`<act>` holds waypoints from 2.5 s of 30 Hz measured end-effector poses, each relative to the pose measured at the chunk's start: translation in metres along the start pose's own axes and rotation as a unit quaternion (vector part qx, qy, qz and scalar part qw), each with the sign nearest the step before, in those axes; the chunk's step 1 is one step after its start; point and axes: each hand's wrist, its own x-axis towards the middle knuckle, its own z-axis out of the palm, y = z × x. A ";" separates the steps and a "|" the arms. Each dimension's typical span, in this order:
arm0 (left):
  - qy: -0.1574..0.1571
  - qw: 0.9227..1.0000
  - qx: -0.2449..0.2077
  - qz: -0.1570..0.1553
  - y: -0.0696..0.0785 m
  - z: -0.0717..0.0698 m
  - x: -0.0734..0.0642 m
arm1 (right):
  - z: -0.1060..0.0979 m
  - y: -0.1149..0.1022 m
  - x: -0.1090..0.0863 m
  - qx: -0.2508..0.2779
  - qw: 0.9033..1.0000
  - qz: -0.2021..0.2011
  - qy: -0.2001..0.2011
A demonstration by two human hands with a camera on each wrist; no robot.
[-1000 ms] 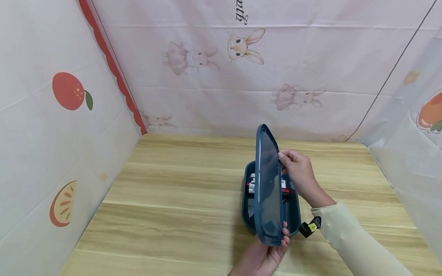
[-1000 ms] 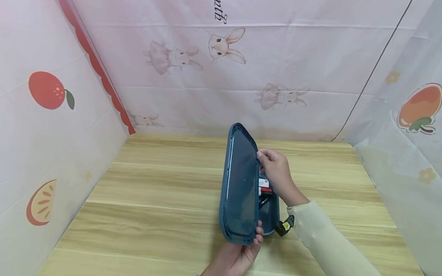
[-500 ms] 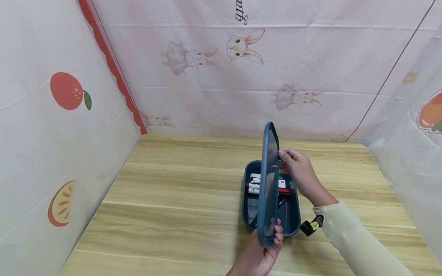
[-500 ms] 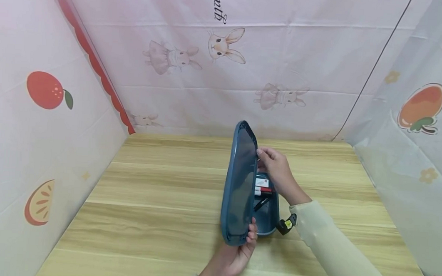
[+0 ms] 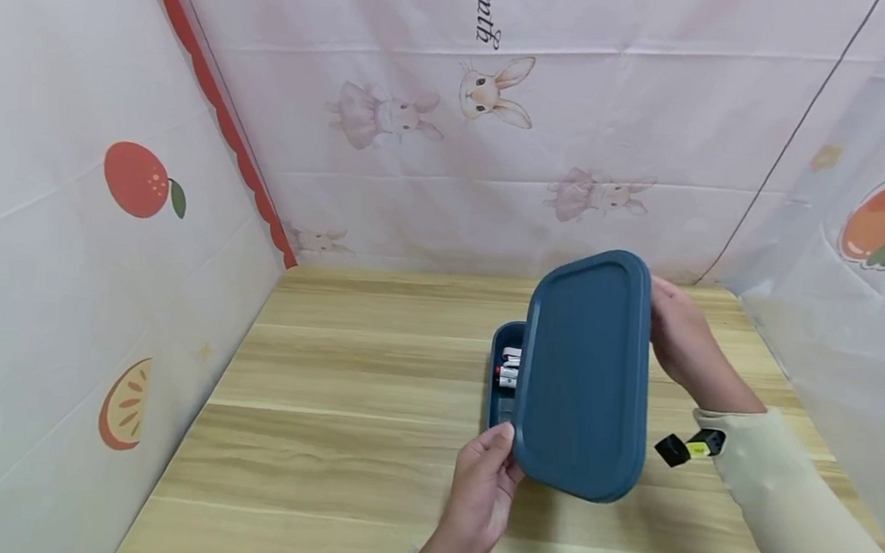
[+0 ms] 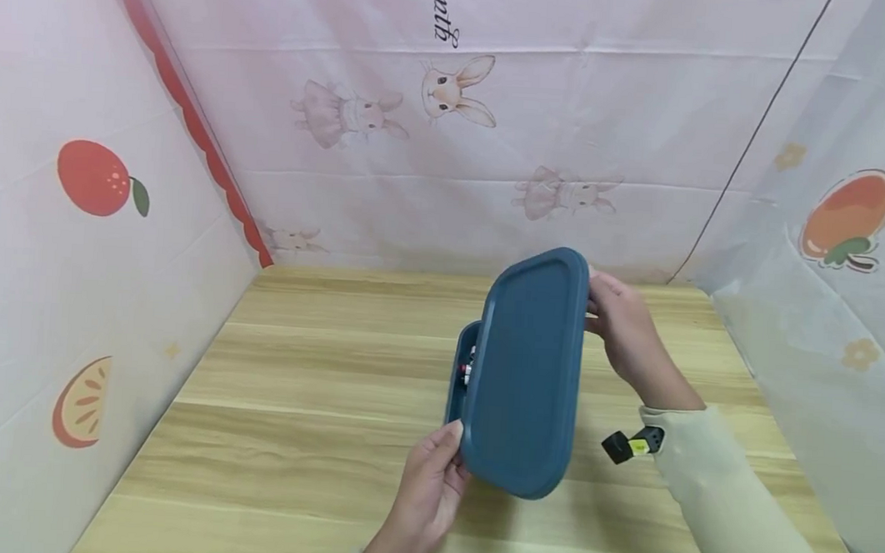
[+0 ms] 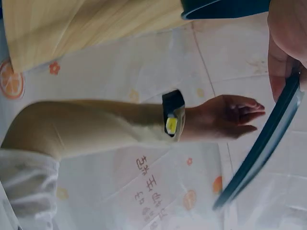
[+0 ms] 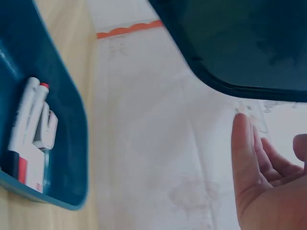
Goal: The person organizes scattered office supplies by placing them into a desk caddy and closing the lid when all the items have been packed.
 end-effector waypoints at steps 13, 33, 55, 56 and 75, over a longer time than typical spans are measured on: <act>0.041 0.989 0.105 0.093 0.003 -0.024 -0.004 | -0.015 0.004 0.003 -0.147 0.988 0.041 -0.017; 0.054 0.974 0.208 0.070 0.007 -0.039 0.002 | -0.019 0.041 0.011 -0.306 0.950 0.065 0.003; 0.132 0.884 0.429 0.129 0.008 -0.049 0.034 | -0.010 0.099 0.058 -0.427 0.903 0.045 0.022; 0.134 0.884 0.430 0.127 0.007 -0.049 0.033 | -0.009 0.101 0.058 -0.439 0.897 0.048 0.024; 0.178 0.866 0.452 0.120 -0.005 -0.048 0.026 | 0.000 0.125 0.054 -0.535 0.843 0.030 0.036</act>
